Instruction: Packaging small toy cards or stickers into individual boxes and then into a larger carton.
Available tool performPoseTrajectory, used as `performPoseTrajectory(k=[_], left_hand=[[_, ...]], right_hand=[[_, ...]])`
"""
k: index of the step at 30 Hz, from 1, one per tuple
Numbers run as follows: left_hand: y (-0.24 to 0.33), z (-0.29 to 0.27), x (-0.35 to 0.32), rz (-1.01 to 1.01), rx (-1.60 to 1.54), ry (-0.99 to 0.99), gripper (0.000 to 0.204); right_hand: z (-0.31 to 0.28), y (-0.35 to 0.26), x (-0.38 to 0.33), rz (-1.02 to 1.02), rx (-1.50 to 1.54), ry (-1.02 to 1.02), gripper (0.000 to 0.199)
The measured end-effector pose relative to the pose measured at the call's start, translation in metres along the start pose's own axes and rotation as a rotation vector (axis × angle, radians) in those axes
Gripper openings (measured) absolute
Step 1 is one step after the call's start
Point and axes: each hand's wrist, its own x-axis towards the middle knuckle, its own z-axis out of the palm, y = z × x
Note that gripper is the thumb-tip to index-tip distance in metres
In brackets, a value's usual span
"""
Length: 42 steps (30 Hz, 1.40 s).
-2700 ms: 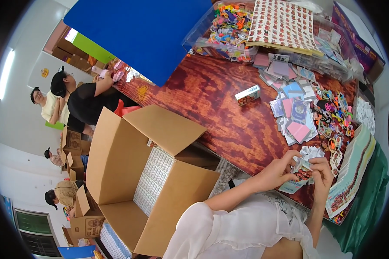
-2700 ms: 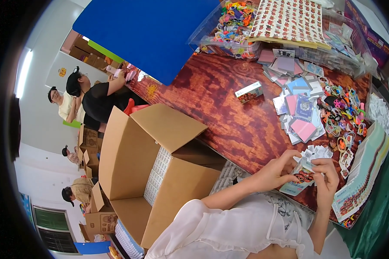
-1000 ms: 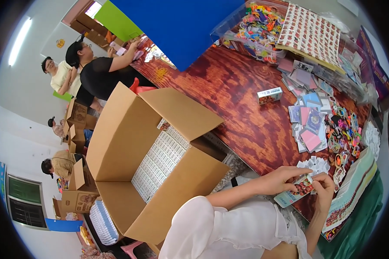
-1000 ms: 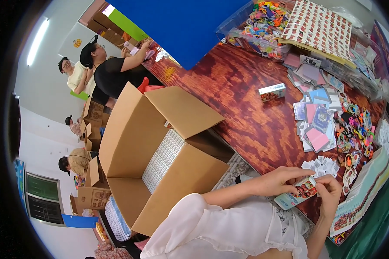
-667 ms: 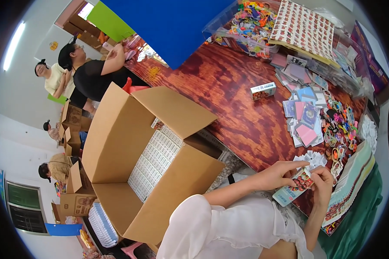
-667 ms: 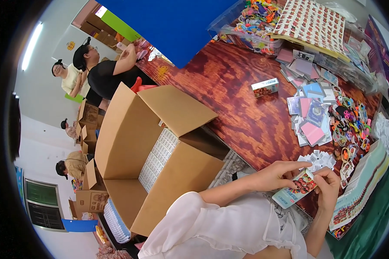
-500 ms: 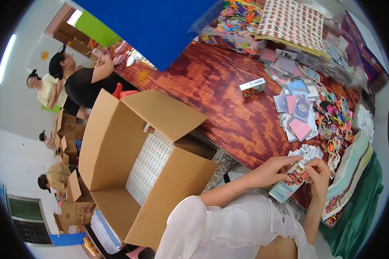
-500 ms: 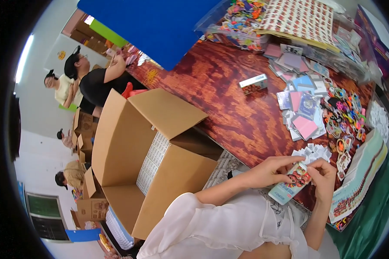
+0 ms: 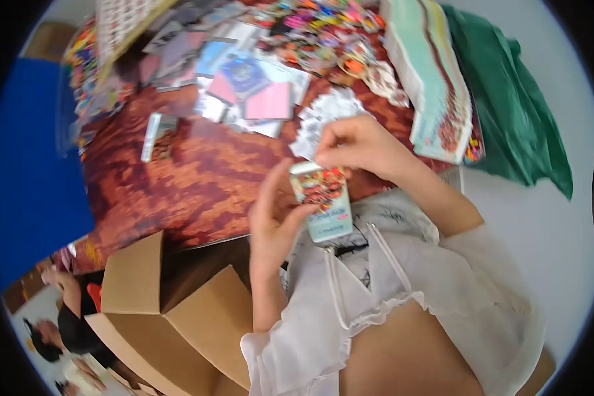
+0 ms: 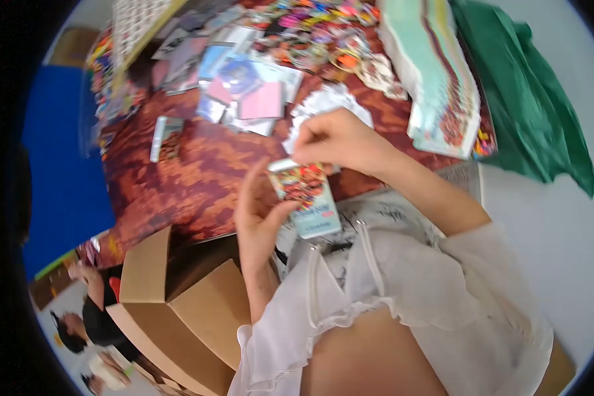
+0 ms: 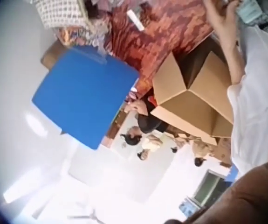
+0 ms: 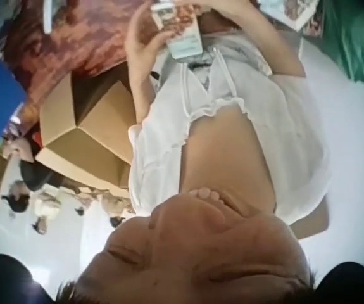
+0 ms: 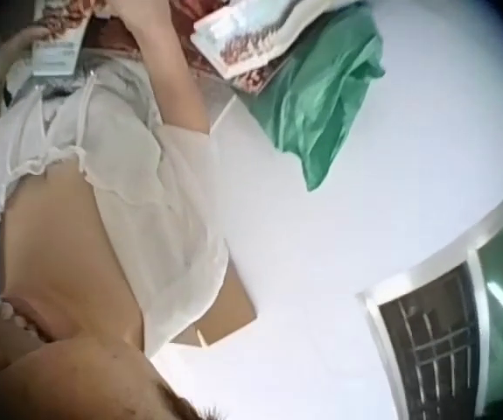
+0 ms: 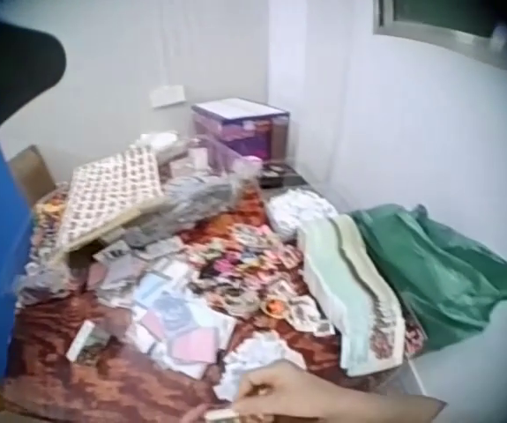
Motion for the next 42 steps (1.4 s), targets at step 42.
performPoseTrajectory(k=[42], left_hand=[[-0.007,-0.046,0.019,0.012,0.611,0.468,0.073]], right_hand=[[-0.008,-0.031,0.183,-0.639,-1.486,0.318,0.052]])
